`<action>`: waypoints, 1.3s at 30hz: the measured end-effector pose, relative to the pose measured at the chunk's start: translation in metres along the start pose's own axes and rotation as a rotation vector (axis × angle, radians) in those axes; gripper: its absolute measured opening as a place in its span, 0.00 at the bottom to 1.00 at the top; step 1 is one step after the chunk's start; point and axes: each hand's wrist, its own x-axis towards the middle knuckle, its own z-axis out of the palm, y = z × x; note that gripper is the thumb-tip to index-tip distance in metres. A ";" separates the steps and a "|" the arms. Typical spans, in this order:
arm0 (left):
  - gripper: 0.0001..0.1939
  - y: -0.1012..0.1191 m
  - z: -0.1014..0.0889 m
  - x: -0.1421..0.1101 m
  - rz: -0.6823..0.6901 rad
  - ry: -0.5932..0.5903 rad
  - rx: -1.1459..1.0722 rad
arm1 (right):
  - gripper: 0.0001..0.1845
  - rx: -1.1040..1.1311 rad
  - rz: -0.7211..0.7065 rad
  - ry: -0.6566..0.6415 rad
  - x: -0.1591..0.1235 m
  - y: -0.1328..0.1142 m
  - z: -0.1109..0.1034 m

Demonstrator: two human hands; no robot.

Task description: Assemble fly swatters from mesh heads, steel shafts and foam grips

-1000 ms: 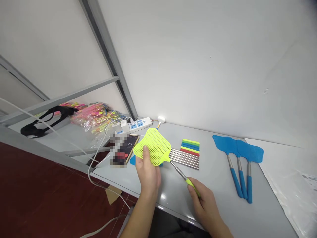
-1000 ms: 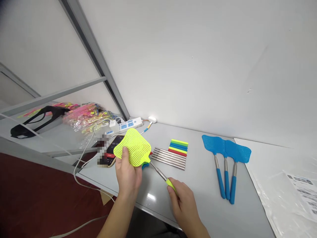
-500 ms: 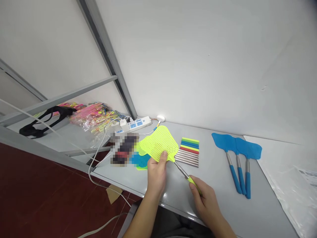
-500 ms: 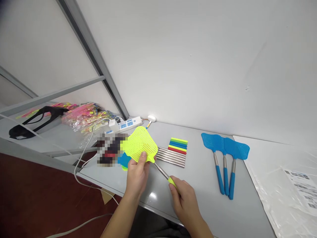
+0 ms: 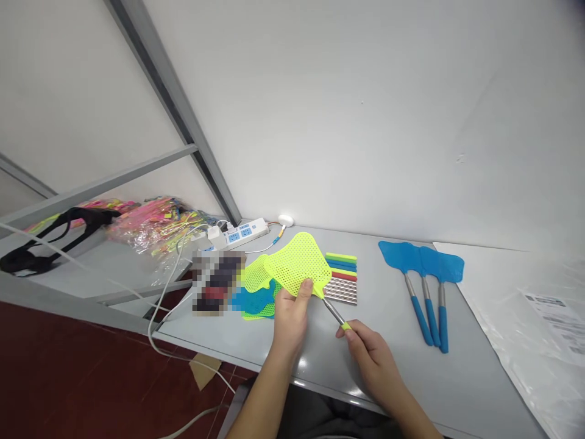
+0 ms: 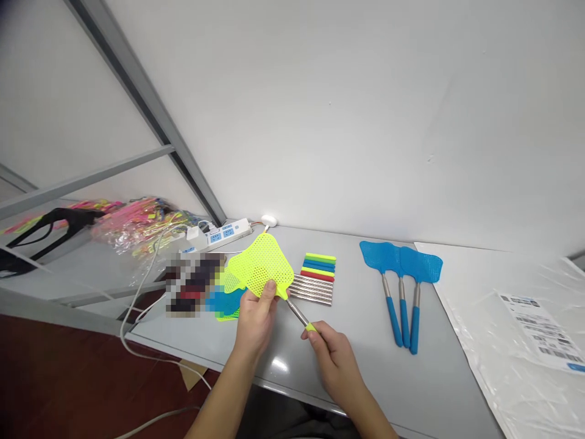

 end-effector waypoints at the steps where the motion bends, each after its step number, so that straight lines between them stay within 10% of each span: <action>1: 0.14 0.002 -0.001 0.001 -0.008 -0.025 0.007 | 0.20 0.010 0.012 -0.003 0.001 0.000 0.001; 14: 0.14 -0.016 0.014 -0.032 -0.278 -0.313 0.084 | 0.17 0.150 -0.012 0.001 0.001 -0.009 -0.001; 23: 0.16 -0.025 0.018 -0.037 -0.303 -0.183 0.071 | 0.20 0.432 0.291 -0.150 0.005 -0.022 -0.007; 32: 0.16 -0.014 -0.004 -0.034 -0.208 -0.026 0.073 | 0.16 -0.257 0.038 -0.134 -0.001 -0.041 -0.018; 39: 0.15 -0.006 -0.011 -0.032 -0.149 0.045 0.019 | 0.17 -0.405 0.101 -0.234 -0.009 -0.048 -0.029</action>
